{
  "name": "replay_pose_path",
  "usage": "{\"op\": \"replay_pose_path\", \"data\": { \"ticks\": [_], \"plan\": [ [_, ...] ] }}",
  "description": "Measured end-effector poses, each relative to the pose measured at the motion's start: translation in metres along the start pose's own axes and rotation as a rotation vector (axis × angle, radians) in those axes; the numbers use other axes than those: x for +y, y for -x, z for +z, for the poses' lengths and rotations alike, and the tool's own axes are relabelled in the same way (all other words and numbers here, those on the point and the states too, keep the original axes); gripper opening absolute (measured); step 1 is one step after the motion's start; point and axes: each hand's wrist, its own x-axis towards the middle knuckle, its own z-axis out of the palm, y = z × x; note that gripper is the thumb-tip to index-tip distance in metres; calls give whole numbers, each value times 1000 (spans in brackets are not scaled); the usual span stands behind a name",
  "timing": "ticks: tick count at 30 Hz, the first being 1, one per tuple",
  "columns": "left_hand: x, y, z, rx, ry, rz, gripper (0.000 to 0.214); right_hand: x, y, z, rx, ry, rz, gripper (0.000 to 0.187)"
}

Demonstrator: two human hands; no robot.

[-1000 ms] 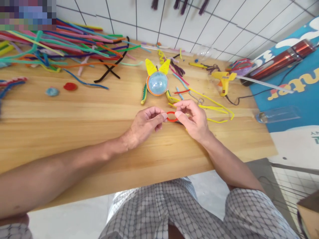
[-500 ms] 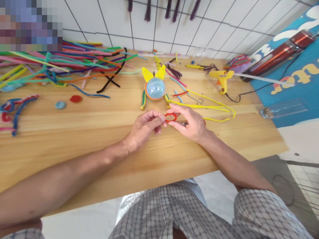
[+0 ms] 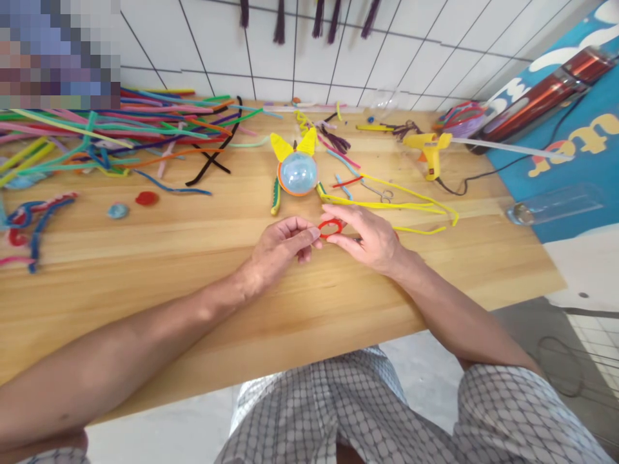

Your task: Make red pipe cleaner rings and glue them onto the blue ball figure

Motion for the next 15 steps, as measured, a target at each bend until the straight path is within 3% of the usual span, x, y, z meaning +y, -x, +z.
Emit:
{"op": "replay_pose_path", "data": {
  "ticks": [6, 15],
  "plan": [
    [-2, 3, 2, 40, -23, 45, 29, 1, -2, -3, -2, -17, -4, 58],
    [-1, 3, 1, 11, -153, 49, 33, -3, -3, 3, 3, -5, -69, 29]
  ]
}}
